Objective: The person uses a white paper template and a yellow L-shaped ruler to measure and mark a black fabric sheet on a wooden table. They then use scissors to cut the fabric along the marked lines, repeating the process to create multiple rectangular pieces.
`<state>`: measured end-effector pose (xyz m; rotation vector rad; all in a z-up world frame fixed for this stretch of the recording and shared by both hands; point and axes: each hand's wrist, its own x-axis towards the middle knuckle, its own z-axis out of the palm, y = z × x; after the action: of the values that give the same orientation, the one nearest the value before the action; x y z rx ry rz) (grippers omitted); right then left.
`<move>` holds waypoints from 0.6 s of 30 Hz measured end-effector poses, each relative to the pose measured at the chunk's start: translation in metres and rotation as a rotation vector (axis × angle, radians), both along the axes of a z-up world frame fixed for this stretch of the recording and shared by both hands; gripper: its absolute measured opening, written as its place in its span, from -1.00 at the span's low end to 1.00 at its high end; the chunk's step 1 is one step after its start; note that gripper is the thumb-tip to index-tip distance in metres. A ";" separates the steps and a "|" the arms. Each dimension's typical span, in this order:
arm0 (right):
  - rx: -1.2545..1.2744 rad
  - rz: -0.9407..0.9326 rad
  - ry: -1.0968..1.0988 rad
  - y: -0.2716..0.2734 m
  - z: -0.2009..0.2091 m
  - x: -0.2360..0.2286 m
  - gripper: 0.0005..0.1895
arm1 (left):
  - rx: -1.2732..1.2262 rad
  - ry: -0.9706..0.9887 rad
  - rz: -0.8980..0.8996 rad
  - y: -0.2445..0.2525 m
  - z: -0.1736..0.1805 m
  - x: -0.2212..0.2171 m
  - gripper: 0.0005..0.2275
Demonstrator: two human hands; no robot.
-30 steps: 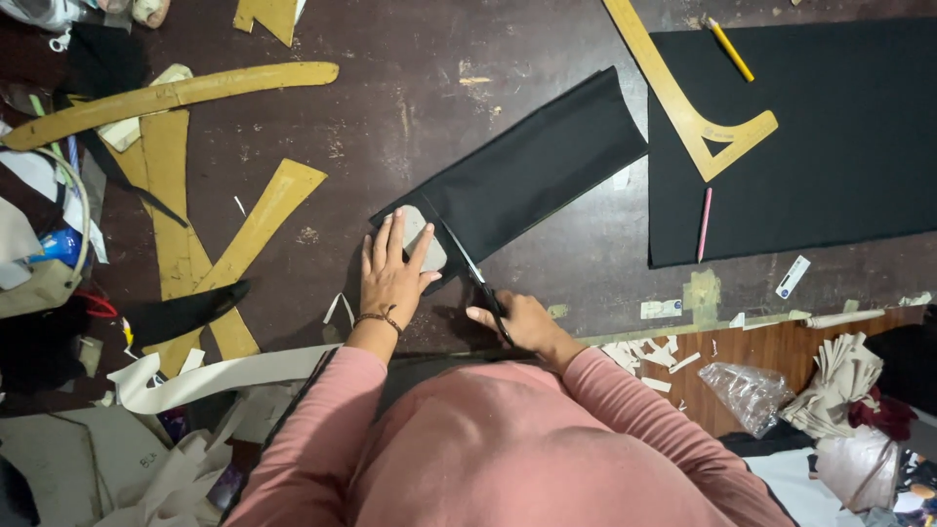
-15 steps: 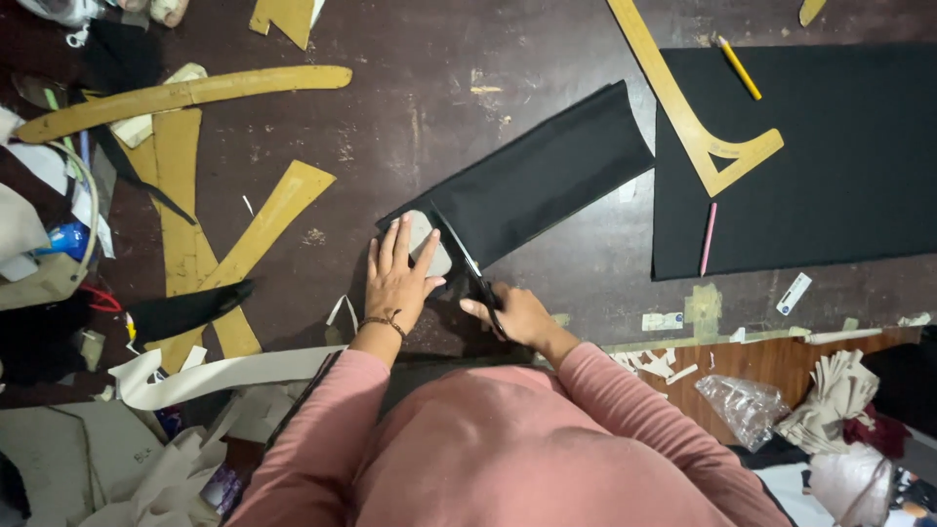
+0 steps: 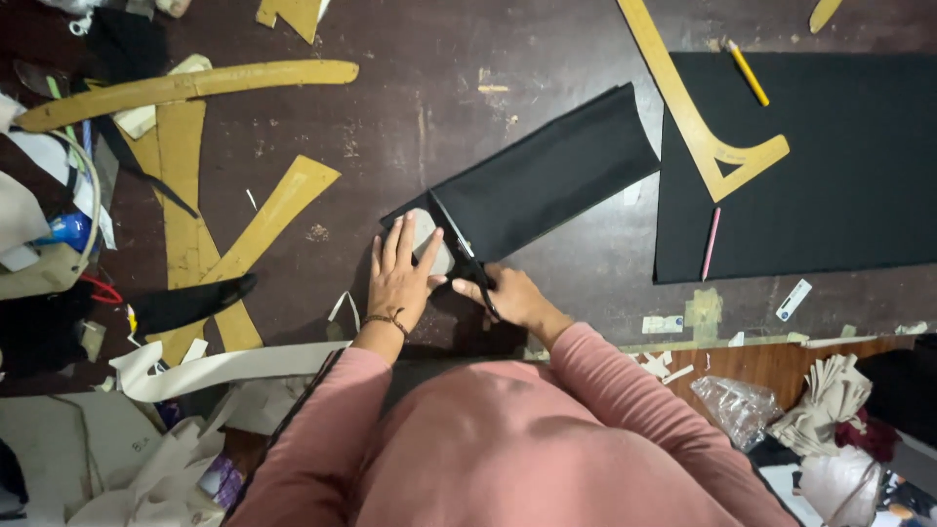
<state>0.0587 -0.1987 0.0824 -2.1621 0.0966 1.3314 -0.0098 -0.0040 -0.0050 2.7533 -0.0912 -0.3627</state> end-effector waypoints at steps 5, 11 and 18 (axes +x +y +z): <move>-0.011 -0.007 -0.014 -0.006 -0.020 -0.002 -0.41 | 0.045 -0.008 0.017 -0.002 0.006 0.004 -0.27; -0.126 0.176 -0.164 -0.023 -0.032 0.018 -0.63 | 0.077 0.019 0.022 -0.003 0.013 0.003 -0.30; -0.175 0.313 -0.357 -0.032 -0.015 0.088 -0.33 | 0.131 0.131 0.275 -0.033 0.041 -0.023 -0.34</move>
<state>0.1466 -0.2303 0.0677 -2.6119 -0.2870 1.1056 -0.0326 -0.0367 0.0364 2.8096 0.3529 -0.4851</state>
